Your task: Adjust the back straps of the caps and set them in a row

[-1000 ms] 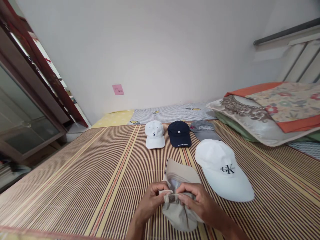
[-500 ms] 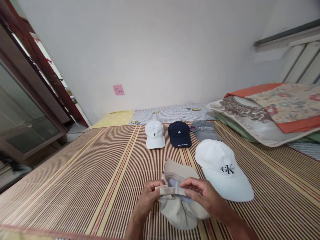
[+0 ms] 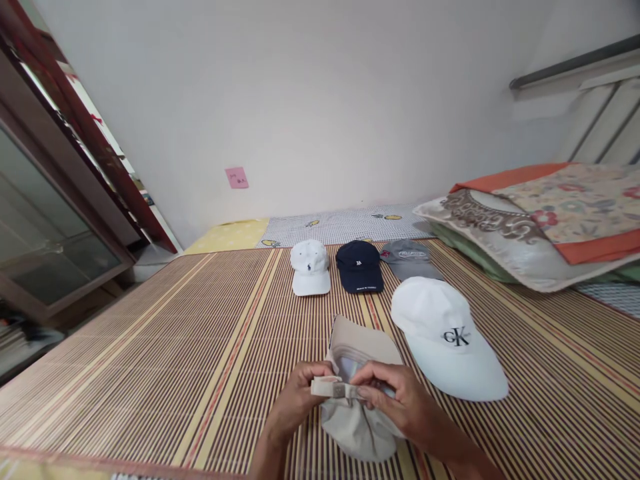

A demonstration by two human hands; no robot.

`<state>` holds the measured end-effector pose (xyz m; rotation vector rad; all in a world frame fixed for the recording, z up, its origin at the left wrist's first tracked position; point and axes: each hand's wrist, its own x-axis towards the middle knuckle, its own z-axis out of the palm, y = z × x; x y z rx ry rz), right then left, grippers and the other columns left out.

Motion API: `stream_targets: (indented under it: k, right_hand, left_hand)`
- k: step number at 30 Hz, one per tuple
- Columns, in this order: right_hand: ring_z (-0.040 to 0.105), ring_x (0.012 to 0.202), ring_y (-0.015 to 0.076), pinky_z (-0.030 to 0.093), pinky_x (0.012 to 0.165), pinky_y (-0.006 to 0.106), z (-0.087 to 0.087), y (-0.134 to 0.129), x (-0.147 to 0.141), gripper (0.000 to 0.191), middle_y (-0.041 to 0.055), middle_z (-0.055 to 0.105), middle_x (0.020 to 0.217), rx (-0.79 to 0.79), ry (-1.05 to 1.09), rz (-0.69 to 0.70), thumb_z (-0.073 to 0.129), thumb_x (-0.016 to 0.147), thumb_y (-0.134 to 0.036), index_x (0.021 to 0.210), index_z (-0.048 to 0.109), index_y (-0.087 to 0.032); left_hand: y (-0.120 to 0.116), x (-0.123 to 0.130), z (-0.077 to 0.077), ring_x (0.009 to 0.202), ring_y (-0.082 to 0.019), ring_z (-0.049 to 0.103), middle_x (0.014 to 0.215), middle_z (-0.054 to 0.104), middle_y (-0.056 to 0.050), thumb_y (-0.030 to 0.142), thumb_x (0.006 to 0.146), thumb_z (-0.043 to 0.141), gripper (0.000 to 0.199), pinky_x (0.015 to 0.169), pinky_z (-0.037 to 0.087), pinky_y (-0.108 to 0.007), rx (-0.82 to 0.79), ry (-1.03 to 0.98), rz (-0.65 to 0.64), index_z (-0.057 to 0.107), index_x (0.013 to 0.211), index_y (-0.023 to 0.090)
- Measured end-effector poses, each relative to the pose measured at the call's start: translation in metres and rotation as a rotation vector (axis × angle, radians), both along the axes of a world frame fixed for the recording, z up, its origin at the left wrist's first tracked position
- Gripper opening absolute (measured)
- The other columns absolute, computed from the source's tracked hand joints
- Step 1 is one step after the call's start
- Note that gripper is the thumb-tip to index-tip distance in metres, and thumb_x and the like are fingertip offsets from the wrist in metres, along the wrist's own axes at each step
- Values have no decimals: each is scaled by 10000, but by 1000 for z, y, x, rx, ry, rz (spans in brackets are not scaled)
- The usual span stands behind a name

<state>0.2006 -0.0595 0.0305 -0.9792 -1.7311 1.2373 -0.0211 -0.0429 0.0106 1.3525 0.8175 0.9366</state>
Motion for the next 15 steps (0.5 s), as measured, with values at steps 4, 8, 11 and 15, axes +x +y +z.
stream_targets:
  k: [4, 8, 11, 15]
  right_hand:
    - [687, 837, 215, 540, 792, 318, 4, 1, 4, 258, 40, 762, 895, 35, -25, -13, 657, 946, -446, 1010, 773, -225]
    - [706, 997, 275, 539, 912, 385, 2, 5, 21, 427, 76, 779, 1081, -2, -84, 18, 702, 897, -515, 1215, 728, -231]
    - [692, 1103, 316, 522, 974, 407, 1, 6, 34, 555, 72, 770, 1196, -85, -113, 121, 802, 798, -445, 1307, 697, -251]
    - [696, 1005, 274, 512, 903, 350, 5, 4, 39, 399, 15, 786, 1049, -70, -191, 180, 674, 817, -196, 1203, 752, -258]
  left_hand:
    - [1, 0, -5, 633, -112, 403, 646, 478, 29, 402, 795, 814, 355, 605, 301, -254, 3, -12, 4, 649, 599, 156]
    - [3, -1, -8, 642, -115, 415, 665, 498, 29, 381, 789, 822, 311, 616, 322, -248, 24, -69, 74, 654, 643, 163]
    - [3, -1, -7, 675, -130, 458, 705, 537, 18, 378, 786, 828, 281, 638, 353, -252, 72, -88, 113, 669, 680, 172]
    - [3, -1, -3, 791, -185, 572, 809, 624, -25, 413, 785, 836, 276, 732, 430, -291, 209, -53, 189, 705, 699, 186]
